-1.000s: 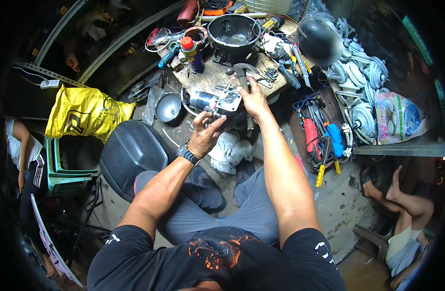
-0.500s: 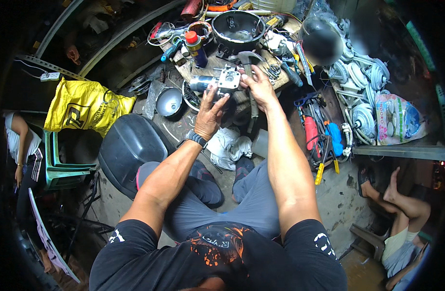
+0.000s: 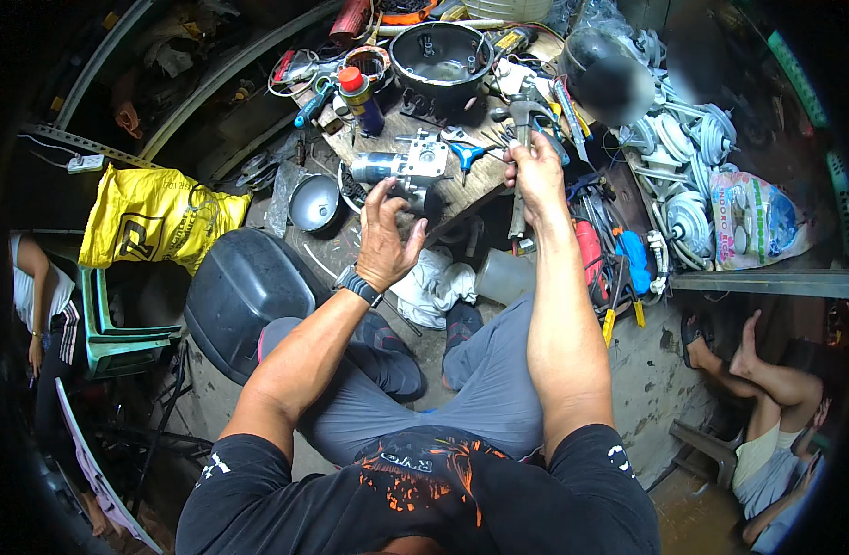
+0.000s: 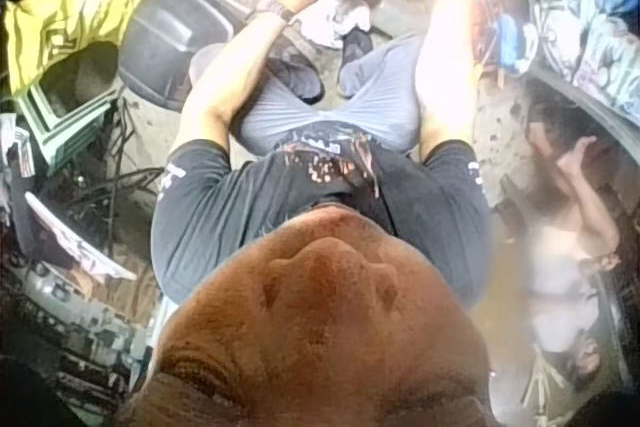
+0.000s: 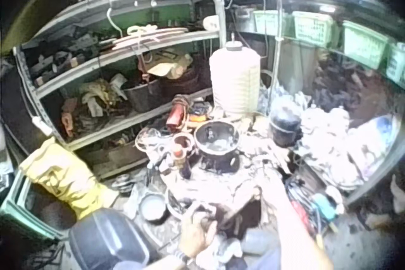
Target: The person repairs a starter motor on a workbench by using a hammer and a punch to tap parts into place, applying spray from a can, and turning the assembly over to work on different sides.
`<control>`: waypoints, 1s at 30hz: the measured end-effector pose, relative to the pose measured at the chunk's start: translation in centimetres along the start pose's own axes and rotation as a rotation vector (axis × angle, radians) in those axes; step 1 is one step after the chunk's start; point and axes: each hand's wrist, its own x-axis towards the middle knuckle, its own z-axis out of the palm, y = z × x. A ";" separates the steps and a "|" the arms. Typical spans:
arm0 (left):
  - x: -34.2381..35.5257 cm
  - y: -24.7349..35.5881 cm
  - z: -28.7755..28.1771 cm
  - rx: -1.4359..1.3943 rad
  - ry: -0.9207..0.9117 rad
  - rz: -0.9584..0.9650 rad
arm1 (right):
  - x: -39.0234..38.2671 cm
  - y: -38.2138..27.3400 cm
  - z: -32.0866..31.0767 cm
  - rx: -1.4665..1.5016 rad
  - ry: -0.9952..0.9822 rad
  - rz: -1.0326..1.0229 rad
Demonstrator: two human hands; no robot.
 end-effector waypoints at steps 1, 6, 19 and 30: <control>0.2 0.2 -0.3 -0.035 0.025 -0.029 | 0.5 0.3 -0.6 0.002 0.003 -0.013; 1.3 -2.9 -2.1 -0.236 0.280 -0.437 | 0.4 -1.0 -2.0 0.085 0.120 -0.230; 4.5 -12.6 -13.1 0.042 -0.474 -0.398 | 2.8 -0.6 -9.3 0.516 0.175 -0.034; -21.7 -20.2 4.9 0.394 -0.923 -1.032 | -0.5 -2.2 -7.9 0.385 0.066 -0.035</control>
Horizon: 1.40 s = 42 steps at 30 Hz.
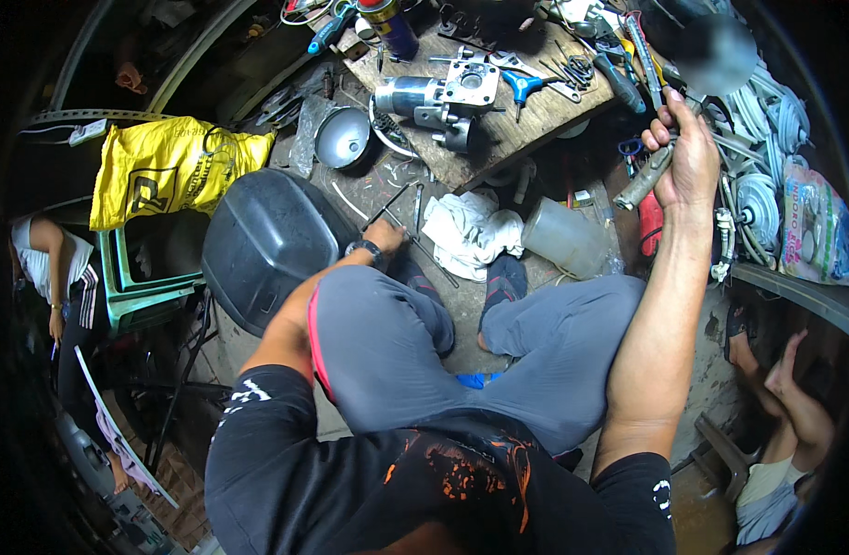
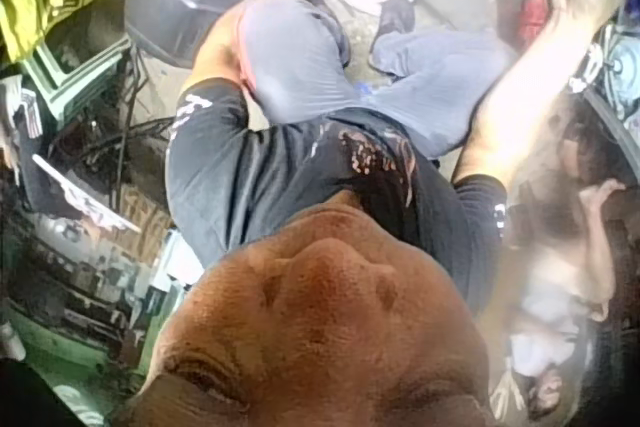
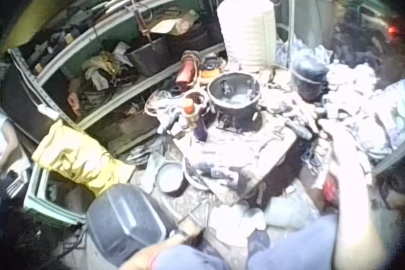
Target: The person repairs a starter motor on a workbench by using a hammer and a punch to tap parts into place, applying spray from a can, and turning the assembly over to work on different sides.
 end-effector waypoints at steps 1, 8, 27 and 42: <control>1.3 -1.2 2.5 -0.082 0.069 -0.115 | 0.1 0.2 0.3 -0.016 -0.014 0.008; 1.7 1.1 3.6 -0.293 0.030 -0.329 | -0.5 0.3 0.0 -0.173 -0.002 -0.001; -0.2 3.6 1.6 -0.478 0.247 -0.279 | -1.9 1.9 -0.5 -1.147 -0.155 -0.030; -12.1 5.4 -15.4 -0.834 0.928 0.527 | -1.8 2.4 0.0 -1.257 -0.300 -0.151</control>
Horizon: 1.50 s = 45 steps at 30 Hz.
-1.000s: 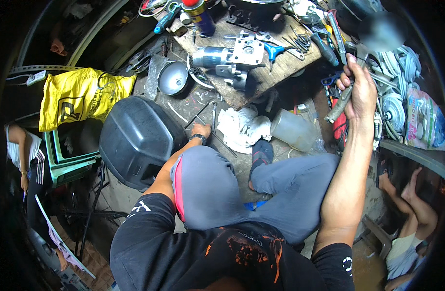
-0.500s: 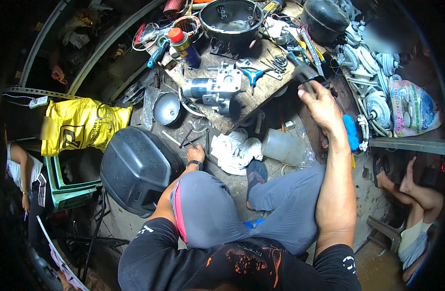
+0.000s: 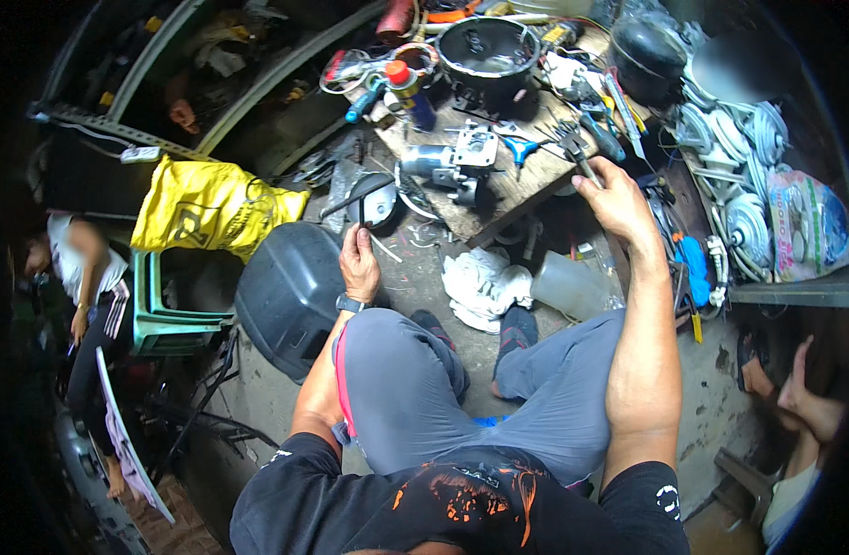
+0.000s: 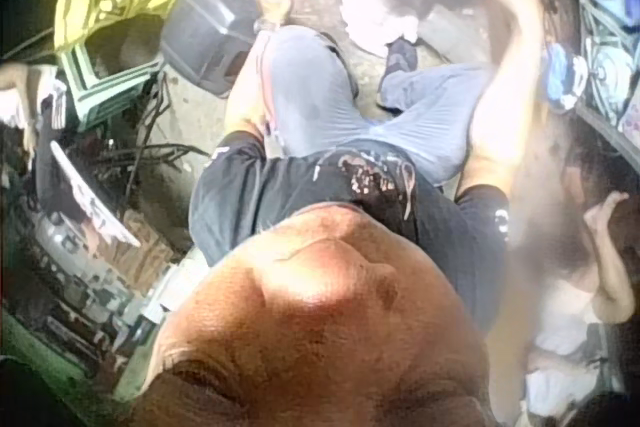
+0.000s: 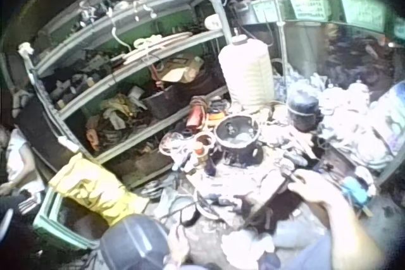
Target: The person repairs a starter motor on a workbench by using a hammer and a punch to tap parts into place, applying spray from a can, and turning the assembly over to work on different sides.
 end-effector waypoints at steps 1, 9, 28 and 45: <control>0.9 1.1 -1.6 0.015 -0.071 -0.003 | -0.2 -0.6 -0.1 -0.007 0.006 -0.006; 7.2 13.1 -7.9 0.172 -0.219 0.423 | 0.9 0.3 0.2 0.120 -0.002 0.087; 13.2 20.6 0.0 0.288 -0.481 0.444 | 0.3 -0.5 -1.0 0.527 0.051 0.178; 13.9 18.4 1.0 0.276 -0.571 0.426 | 0.9 -2.7 -0.1 0.578 0.132 0.143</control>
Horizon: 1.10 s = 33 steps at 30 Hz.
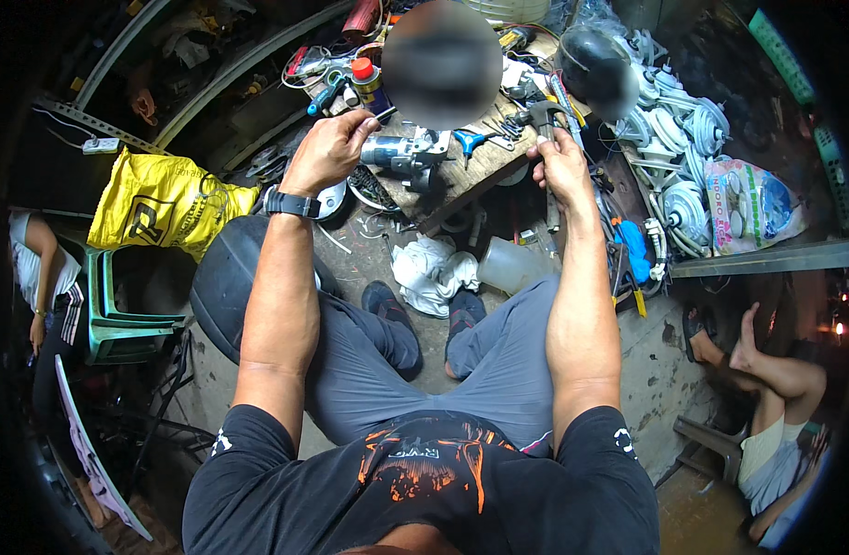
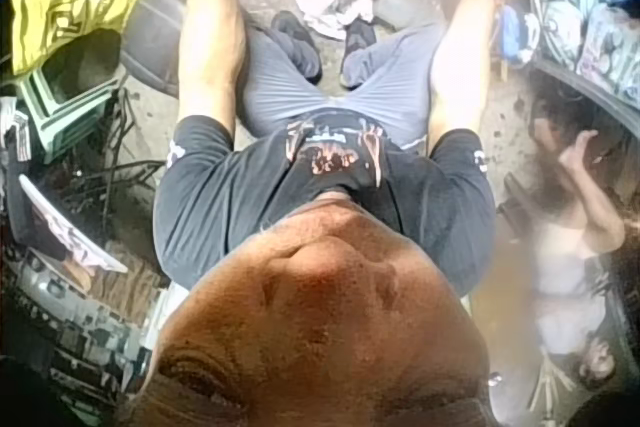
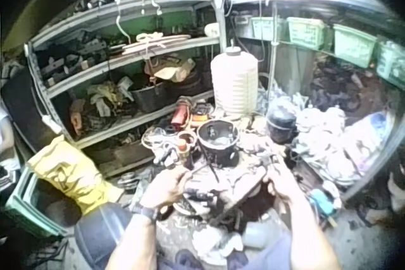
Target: The person repairs a starter motor on a workbench by using a hammer and a punch to tap parts into place, applying spray from a can, and turning the assembly over to work on different sides.
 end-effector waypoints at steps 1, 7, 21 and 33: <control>0.0 0.0 0.1 0.012 -0.002 0.007 | -0.1 -0.1 0.1 -0.002 0.013 -0.009; -0.1 0.1 0.2 0.052 0.001 0.034 | -2.9 -3.1 1.3 0.074 0.054 -0.183; -0.4 1.0 -0.2 0.077 0.016 0.075 | -8.4 -20.1 3.8 -0.635 -0.132 -0.911; -0.6 0.9 -0.1 0.098 0.015 0.074 | -7.2 -22.1 4.7 -0.830 -0.167 -0.947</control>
